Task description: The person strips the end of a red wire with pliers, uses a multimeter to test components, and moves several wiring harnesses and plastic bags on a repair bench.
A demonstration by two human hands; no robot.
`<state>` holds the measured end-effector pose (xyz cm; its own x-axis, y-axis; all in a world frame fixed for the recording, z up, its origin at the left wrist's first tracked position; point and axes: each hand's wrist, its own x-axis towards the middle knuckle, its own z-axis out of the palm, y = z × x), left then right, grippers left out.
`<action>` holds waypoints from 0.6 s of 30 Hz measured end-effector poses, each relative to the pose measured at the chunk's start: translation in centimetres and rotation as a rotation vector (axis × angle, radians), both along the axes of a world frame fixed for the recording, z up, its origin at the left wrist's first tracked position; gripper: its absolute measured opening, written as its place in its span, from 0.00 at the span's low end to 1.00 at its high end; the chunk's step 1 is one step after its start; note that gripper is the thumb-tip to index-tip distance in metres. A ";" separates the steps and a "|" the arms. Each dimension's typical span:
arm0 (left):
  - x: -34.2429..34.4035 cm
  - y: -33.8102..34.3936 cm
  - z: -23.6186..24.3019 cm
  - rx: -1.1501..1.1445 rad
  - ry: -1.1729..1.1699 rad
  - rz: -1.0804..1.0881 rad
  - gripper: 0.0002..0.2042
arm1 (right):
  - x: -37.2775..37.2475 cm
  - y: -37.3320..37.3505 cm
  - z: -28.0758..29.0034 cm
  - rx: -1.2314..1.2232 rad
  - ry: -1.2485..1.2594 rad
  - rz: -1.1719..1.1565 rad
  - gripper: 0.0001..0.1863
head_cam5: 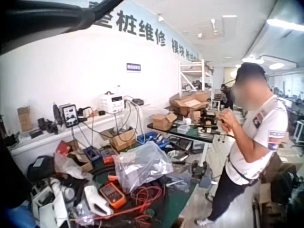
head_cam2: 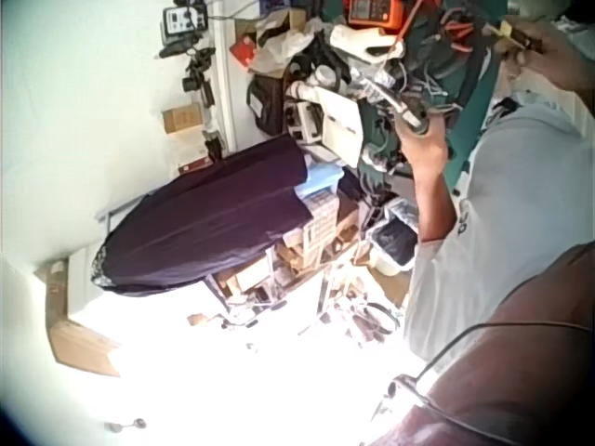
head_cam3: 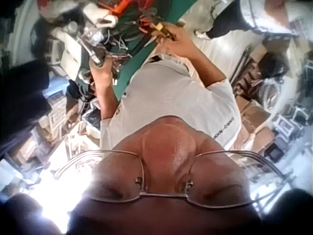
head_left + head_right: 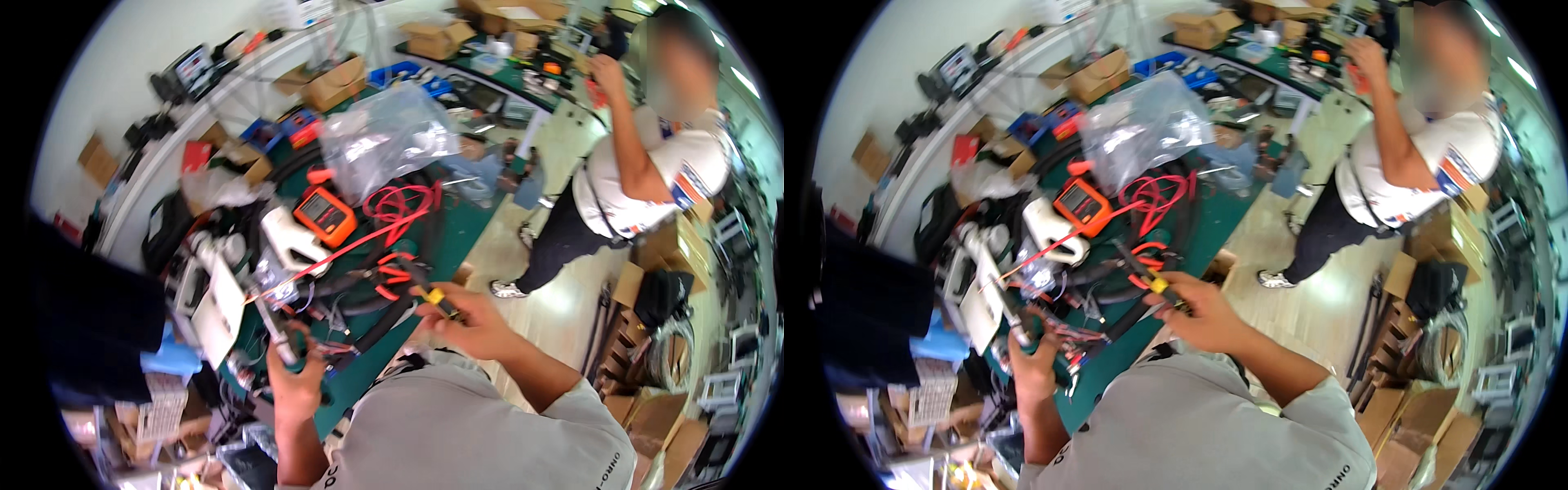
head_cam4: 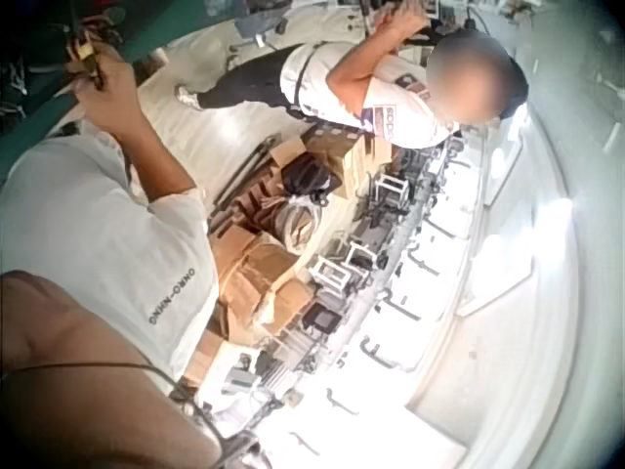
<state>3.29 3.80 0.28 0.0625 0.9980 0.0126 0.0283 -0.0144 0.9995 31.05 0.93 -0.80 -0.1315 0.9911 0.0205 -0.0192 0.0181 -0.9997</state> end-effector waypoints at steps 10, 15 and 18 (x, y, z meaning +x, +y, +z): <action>-0.6 0.0 1.0 0.006 0.051 -0.061 0.12 | 7.3 0.9 6.7 0.742 -1.192 -0.411 0.19; -0.5 -0.2 1.2 0.020 0.063 -0.080 0.13 | 8.0 0.8 9.8 0.835 -1.433 -0.408 0.18; -0.7 -0.5 1.6 0.029 0.056 -0.112 0.14 | 8.1 0.7 10.5 0.885 -1.525 -0.409 0.19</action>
